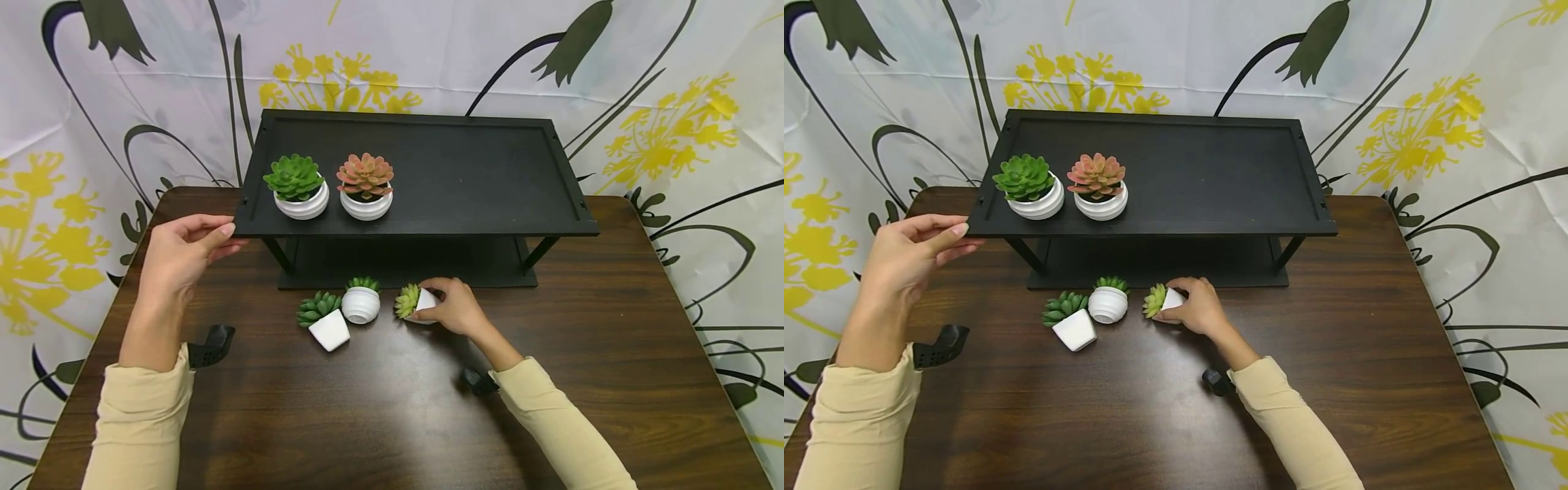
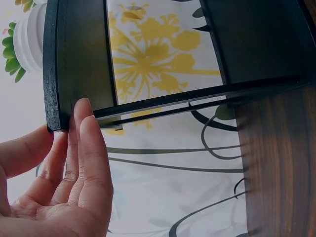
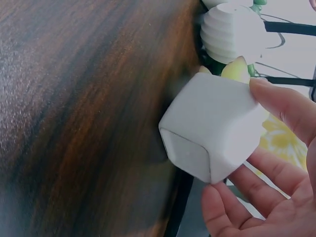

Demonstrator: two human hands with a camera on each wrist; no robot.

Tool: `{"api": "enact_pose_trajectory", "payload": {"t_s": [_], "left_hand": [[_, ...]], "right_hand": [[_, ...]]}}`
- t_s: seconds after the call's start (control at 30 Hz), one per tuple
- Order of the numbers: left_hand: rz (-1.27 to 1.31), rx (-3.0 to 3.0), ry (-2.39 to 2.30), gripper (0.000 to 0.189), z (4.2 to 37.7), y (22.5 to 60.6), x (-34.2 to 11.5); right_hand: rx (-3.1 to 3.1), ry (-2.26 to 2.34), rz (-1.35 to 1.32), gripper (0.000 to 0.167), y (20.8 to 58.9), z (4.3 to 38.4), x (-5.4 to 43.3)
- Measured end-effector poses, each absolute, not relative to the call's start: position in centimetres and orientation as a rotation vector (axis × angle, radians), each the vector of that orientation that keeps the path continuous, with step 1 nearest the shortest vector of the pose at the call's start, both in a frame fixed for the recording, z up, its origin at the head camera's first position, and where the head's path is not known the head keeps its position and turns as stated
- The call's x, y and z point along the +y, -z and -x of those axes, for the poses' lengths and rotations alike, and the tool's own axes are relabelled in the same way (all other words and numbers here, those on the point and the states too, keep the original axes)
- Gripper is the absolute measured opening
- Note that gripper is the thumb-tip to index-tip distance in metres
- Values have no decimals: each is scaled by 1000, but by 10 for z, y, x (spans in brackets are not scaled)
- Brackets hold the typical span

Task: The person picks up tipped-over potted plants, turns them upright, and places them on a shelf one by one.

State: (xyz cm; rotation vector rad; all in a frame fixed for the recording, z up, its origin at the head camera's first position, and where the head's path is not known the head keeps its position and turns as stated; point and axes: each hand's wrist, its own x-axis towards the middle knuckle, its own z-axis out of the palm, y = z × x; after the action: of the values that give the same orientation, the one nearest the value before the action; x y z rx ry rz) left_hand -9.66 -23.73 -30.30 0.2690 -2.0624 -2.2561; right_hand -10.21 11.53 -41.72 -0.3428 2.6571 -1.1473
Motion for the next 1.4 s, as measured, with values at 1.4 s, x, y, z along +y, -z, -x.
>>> {"api": "enact_pose_trajectory", "payload": {"t_s": [1.4], "left_hand": [[-275,-2101,2216,15,97,302,-237]], "right_hand": [[2178,1412,457,50,425,105,177]]}}
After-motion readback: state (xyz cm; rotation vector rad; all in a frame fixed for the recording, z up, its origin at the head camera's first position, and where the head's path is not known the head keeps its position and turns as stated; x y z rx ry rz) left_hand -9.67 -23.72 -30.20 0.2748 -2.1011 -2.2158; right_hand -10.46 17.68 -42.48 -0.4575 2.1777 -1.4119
